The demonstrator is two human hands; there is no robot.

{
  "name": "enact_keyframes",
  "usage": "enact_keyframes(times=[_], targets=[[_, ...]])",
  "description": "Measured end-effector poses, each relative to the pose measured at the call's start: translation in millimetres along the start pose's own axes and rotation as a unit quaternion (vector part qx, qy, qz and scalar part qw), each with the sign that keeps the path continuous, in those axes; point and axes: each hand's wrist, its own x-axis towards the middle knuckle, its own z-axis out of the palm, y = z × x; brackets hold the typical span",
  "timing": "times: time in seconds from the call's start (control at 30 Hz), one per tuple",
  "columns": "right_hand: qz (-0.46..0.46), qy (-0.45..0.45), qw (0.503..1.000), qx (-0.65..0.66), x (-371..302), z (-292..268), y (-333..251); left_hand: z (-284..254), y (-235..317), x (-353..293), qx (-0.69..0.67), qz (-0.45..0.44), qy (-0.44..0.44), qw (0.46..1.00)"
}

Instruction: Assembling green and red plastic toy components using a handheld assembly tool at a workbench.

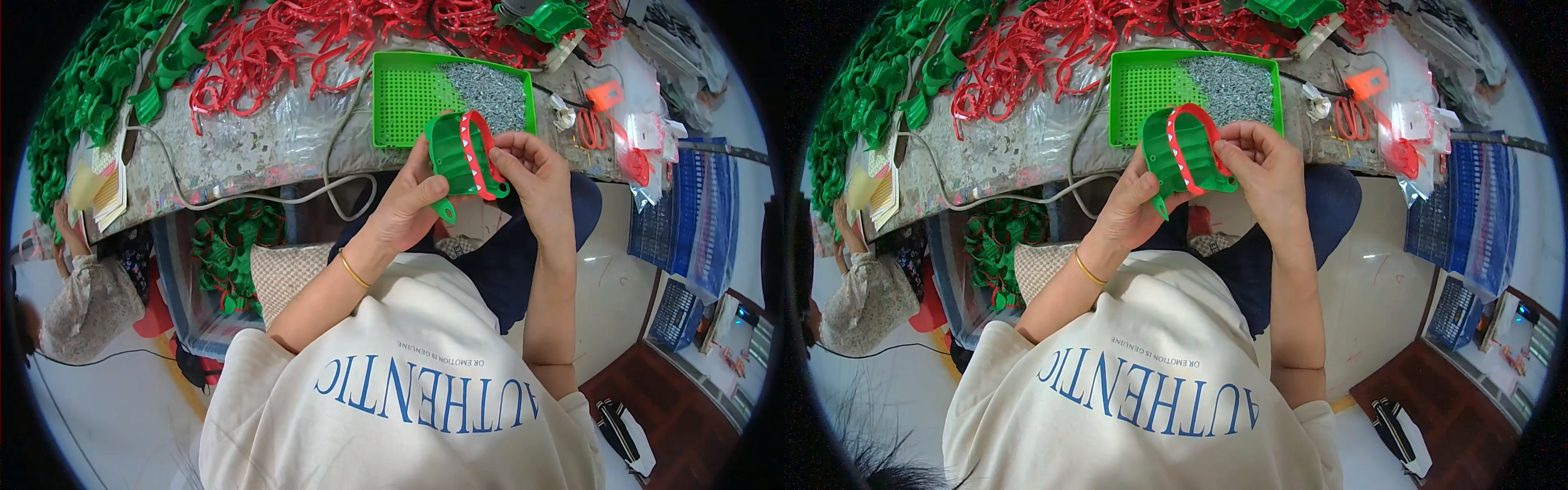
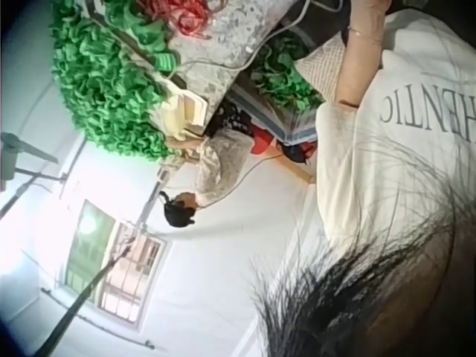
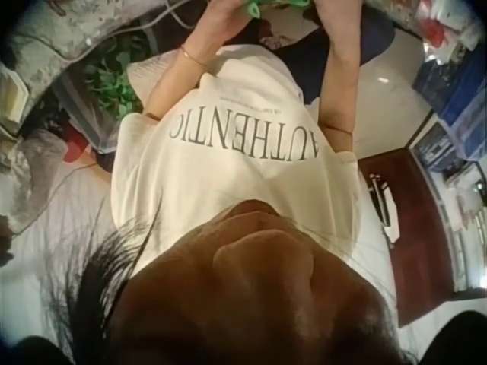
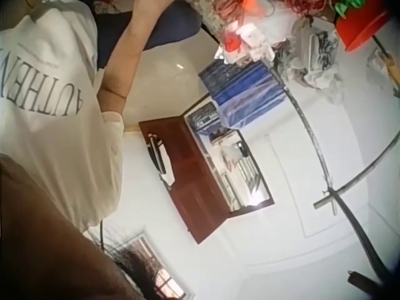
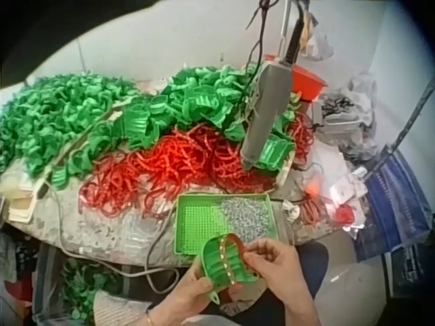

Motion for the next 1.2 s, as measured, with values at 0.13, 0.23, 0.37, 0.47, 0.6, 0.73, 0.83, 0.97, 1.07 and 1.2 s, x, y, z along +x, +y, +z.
enact_keyframes(times=[0.13, 0.23, 0.37, 0.47, 0.6, 0.73, 0.83, 0.97, 1.07, 1.2], targets=[[0.010, 0.014, 1.000, -0.015, -2, 2, -1, 1, 0, -1, -0.007, -0.005, 0.009, 1.000], [-0.020, 0.038, 0.998, -0.051, -3, 8, 1, -3, -1, 0, 0.004, -0.006, 0.012, 1.000], [-0.023, 0.086, 0.988, -0.124, -8, 19, -4, -2, -2, 0, 0.048, -0.001, 0.032, 0.998], [-0.030, 0.092, 0.988, -0.120, -8, 20, 2, 2, 0, -2, 0.072, -0.010, 0.051, 0.996], [-0.032, 0.099, 0.989, -0.103, -8, 19, 8, 3, -2, -2, 0.131, 0.012, 0.065, 0.989], [-0.021, 0.088, 0.989, -0.114, -9, 21, 8, 1, -3, -1, 0.143, 0.023, 0.069, 0.987], [-0.019, 0.081, 0.991, -0.101, -9, 20, 11, 1, -2, -3, 0.147, 0.025, 0.068, 0.987], [-0.012, 0.056, 0.996, -0.072, -7, 12, 13, -3, 2, -5, 0.101, -0.004, 0.038, 0.994], [0.007, -0.007, 1.000, -0.017, -7, 4, 13, -8, 7, -6, 0.027, -0.028, 0.004, 0.999], [0.054, -0.065, 0.991, 0.102, -10, 9, 3, -26, 1, -10, -0.148, -0.115, -0.060, 0.980]])
